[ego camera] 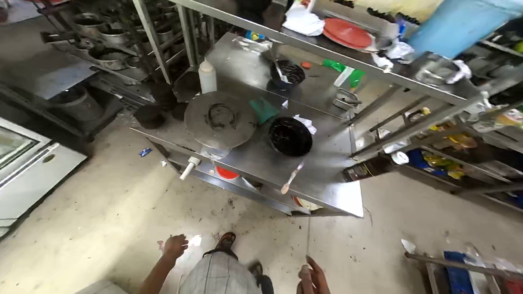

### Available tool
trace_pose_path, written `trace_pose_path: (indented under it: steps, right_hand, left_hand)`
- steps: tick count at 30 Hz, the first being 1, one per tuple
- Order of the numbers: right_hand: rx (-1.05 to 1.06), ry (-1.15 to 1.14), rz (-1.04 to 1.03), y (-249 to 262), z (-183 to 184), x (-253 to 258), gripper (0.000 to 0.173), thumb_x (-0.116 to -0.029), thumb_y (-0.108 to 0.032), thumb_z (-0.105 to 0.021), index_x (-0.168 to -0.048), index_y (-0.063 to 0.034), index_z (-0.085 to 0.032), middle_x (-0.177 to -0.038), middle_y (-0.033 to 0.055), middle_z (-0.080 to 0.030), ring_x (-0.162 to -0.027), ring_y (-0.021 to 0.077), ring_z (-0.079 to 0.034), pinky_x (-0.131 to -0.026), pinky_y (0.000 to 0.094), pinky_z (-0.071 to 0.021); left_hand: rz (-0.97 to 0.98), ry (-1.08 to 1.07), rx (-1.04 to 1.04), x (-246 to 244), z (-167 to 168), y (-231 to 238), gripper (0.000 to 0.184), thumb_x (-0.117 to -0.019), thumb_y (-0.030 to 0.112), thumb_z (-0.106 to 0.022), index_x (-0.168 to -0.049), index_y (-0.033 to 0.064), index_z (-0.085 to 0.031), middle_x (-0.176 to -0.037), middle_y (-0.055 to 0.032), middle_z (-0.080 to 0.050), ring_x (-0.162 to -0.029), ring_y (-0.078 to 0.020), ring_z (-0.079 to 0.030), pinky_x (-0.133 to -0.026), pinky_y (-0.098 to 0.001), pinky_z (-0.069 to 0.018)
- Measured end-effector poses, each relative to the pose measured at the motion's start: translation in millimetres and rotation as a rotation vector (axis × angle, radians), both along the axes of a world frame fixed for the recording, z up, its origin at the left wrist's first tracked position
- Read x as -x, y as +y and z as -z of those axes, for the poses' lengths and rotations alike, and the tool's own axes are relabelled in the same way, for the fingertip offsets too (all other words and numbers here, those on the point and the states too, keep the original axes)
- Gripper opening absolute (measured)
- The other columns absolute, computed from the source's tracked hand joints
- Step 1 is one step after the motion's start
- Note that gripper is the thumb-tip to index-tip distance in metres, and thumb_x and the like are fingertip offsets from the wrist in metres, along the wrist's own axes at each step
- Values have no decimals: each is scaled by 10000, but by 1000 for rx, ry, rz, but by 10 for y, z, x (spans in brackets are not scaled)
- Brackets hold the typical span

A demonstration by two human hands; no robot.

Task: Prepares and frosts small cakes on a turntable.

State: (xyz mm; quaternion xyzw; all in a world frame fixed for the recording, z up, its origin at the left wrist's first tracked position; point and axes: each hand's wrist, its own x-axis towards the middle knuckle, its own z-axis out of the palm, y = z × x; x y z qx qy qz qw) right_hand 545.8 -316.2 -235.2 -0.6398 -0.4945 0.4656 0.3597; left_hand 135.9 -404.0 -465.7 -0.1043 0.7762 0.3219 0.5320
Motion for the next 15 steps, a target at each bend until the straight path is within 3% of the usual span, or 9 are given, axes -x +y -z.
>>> trace_pose_path:
  steps: [4, 7, 10, 13, 15]
  right_hand:
    - [106, 86, -205, 597, -32, 599, 400, -1044, -152, -565, -1403, 25, -561, -890, 113, -668, -526, 125, -533, -447, 294, -472]
    - [96, 162, -259, 1016, 83, 868, 339, -1047, -109, -527, -1339, 58, -567, -900, 109, -666, -542, 117, -547, -455, 274, -477]
    - [60, 291, -160, 1623, 219, 1082, 295, -1097, -143, -386, -1242, 58, -547, -919, 125, -698, -559, 170, -618, -495, 324, -557]
    - [-6, 340, -24, 2404, 449, 1078, 324, -1111, -166, -362, -1179, 69, -574, -909, 167, -724, -595, 240, -676, -517, 378, -596]
    - [43, 390, 65, 2870, 688, 1110, 335, -1119, -192, -389, -1204, 71, -579, -891, 177, -720, -637, 255, -690, -545, 383, -601]
  left_hand:
    - [-154, 35, -57, 22, -232, 14, 415, -1113, 294, -413, -1310, -32, -578, -1170, -197, -694, -958, -271, -690, -824, -445, -545]
    - [-231, 109, -165, 22, -573, 457, 432, -1114, 320, -422, -1266, -40, -605, -1096, -184, -718, -915, -267, -709, -788, -438, -571]
    - [-234, 201, -348, 211, -928, 1095, 421, -1106, 303, -434, -1267, -46, -607, -1106, -187, -719, -955, -280, -716, -813, -457, -591]
    - [-224, 274, -460, 388, -1346, 1755, 392, -1110, 275, -419, -1275, -31, -601, -1111, -165, -721, -958, -257, -721, -815, -419, -598]
    - [-204, 354, -517, 633, -1641, 2120, 372, -1111, 247, -420, -1258, -38, -608, -1089, -169, -728, -936, -256, -730, -805, -406, -607]
